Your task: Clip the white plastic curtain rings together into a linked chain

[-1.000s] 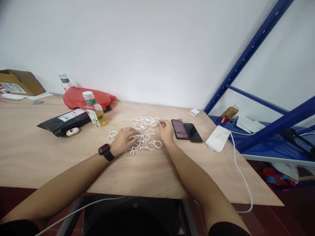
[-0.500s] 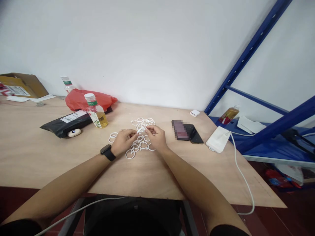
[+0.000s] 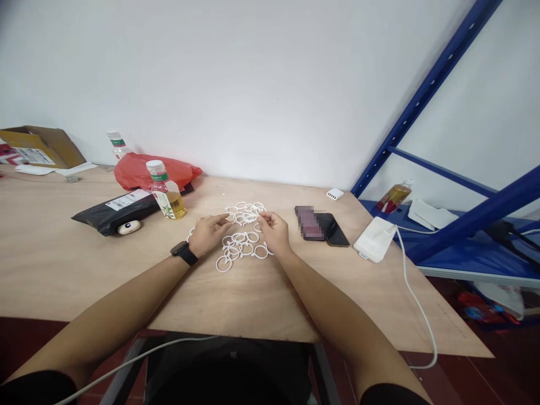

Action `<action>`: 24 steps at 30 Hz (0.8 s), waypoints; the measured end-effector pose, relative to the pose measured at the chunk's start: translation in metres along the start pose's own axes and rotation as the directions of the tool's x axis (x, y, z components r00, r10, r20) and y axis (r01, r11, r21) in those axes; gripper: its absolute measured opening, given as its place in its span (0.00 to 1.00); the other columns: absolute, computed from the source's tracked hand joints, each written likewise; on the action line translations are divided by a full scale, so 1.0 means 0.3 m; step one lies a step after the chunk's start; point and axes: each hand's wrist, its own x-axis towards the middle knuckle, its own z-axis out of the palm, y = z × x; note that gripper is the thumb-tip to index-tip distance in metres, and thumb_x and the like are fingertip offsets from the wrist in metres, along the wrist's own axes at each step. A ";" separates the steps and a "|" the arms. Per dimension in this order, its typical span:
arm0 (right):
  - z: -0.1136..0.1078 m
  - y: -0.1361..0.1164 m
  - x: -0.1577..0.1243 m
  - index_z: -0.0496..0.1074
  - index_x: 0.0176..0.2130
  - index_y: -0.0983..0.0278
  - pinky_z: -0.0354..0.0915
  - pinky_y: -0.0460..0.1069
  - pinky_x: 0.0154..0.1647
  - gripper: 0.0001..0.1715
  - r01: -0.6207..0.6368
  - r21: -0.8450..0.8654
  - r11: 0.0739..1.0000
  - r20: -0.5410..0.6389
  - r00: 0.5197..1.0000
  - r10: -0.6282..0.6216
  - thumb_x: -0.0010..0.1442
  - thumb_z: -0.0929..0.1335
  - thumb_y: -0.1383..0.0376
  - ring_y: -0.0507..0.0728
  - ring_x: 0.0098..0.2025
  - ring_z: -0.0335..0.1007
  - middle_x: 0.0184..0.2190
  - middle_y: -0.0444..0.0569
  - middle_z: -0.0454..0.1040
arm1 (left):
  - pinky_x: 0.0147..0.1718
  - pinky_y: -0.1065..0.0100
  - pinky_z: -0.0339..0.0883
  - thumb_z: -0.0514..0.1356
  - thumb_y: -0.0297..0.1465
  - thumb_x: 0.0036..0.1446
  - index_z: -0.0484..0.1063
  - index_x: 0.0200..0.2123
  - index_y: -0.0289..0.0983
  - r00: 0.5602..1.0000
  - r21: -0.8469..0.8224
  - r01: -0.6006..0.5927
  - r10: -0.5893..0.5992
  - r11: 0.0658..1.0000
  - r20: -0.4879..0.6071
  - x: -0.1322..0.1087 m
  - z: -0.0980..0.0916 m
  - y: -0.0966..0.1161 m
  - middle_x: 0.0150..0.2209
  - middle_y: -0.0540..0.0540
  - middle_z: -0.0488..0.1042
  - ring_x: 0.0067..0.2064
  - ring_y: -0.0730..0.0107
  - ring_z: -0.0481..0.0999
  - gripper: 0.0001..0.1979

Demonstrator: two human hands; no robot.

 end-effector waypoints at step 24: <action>0.041 -0.045 -0.088 0.79 0.39 0.60 0.73 0.51 0.37 0.15 0.165 -0.009 0.986 0.318 0.936 -0.154 0.55 0.72 0.54 0.56 0.35 0.76 0.34 0.49 0.80 | 0.41 0.63 0.70 0.59 0.36 0.61 0.79 0.35 0.40 0.985 -0.294 -0.144 0.164 0.945 0.045 -0.051 -0.015 0.107 0.34 0.46 0.81 0.36 0.66 0.77 0.09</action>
